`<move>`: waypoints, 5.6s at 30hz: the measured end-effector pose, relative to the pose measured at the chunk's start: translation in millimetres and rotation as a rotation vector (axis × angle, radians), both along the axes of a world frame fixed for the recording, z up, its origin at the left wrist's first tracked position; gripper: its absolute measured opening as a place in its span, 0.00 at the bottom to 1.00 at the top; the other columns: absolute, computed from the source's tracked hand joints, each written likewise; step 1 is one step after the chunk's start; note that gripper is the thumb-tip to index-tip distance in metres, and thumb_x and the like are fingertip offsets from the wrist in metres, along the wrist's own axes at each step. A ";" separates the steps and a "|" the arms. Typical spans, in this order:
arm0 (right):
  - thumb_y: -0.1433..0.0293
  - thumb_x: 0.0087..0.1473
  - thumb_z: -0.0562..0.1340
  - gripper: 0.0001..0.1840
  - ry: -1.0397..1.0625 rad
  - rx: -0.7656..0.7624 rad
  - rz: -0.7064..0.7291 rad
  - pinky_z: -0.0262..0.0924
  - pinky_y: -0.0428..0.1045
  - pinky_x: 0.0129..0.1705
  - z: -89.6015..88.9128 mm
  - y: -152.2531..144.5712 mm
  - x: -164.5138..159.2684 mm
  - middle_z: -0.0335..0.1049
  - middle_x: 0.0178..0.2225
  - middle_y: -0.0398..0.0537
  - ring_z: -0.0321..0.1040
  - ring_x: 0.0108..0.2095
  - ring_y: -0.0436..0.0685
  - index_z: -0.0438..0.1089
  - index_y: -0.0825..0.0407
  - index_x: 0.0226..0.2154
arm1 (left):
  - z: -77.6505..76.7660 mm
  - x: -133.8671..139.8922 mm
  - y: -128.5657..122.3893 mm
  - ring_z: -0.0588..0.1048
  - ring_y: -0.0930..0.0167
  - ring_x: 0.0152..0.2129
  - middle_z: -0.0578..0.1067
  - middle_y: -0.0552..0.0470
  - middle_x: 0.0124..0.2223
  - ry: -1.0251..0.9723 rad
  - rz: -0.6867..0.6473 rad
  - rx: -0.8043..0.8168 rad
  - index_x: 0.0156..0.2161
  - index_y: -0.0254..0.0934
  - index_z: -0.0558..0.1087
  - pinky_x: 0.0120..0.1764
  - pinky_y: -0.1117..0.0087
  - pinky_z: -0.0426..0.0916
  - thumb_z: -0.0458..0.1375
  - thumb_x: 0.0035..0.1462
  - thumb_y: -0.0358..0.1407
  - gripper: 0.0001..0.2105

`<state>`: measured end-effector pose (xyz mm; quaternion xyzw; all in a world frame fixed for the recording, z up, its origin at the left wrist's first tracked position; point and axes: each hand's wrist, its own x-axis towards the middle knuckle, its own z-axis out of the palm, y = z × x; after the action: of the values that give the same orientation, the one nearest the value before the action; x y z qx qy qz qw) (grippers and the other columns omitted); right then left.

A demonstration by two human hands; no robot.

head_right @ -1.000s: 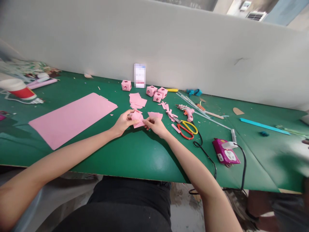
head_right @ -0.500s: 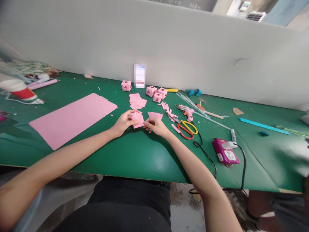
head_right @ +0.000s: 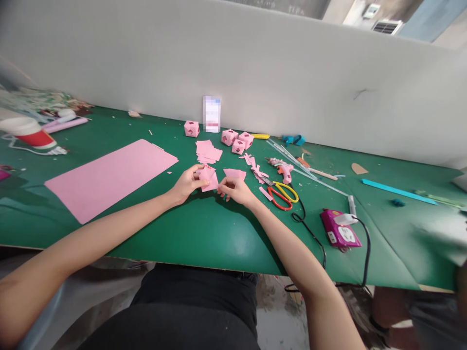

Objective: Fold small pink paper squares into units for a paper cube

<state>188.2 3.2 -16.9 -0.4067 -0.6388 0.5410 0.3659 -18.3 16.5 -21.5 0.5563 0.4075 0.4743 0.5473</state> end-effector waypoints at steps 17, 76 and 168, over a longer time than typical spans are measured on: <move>0.53 0.48 0.70 0.20 -0.040 0.017 0.047 0.64 0.44 0.22 -1.3 -2.0 -1.1 0.76 0.28 0.48 0.71 0.27 0.51 0.71 0.53 0.28 | 0.1 -0.6 0.0 0.77 0.68 0.34 0.79 0.48 0.38 -0.002 -0.040 -0.018 0.53 0.32 0.66 0.41 0.67 0.71 0.69 0.41 0.34 0.32; 0.44 0.47 0.68 0.28 -0.099 0.050 -0.063 0.65 0.42 0.17 -2.4 -2.0 -8.6 0.71 0.23 0.44 0.67 0.22 0.49 0.72 0.53 0.31 | -3.7 1.6 -1.8 0.79 0.66 0.37 0.79 0.47 0.40 -0.037 -0.031 -0.013 0.56 0.34 0.67 0.41 0.65 0.74 0.69 0.43 0.32 0.32; 0.48 0.42 0.73 0.25 0.052 -0.001 -0.253 0.67 0.44 0.21 0.3 -2.5 -12.9 0.74 0.26 0.48 0.67 0.25 0.50 0.74 0.53 0.25 | 0.7 3.5 -2.9 0.78 0.68 0.32 0.79 0.47 0.41 -0.082 0.007 -0.029 0.53 0.36 0.64 0.30 0.70 0.73 0.71 0.47 0.40 0.31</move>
<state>175.3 0.7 -16.7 -0.4700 -0.5726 0.5012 0.4473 -14.8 13.6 -20.7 0.5268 0.3936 0.4927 0.5698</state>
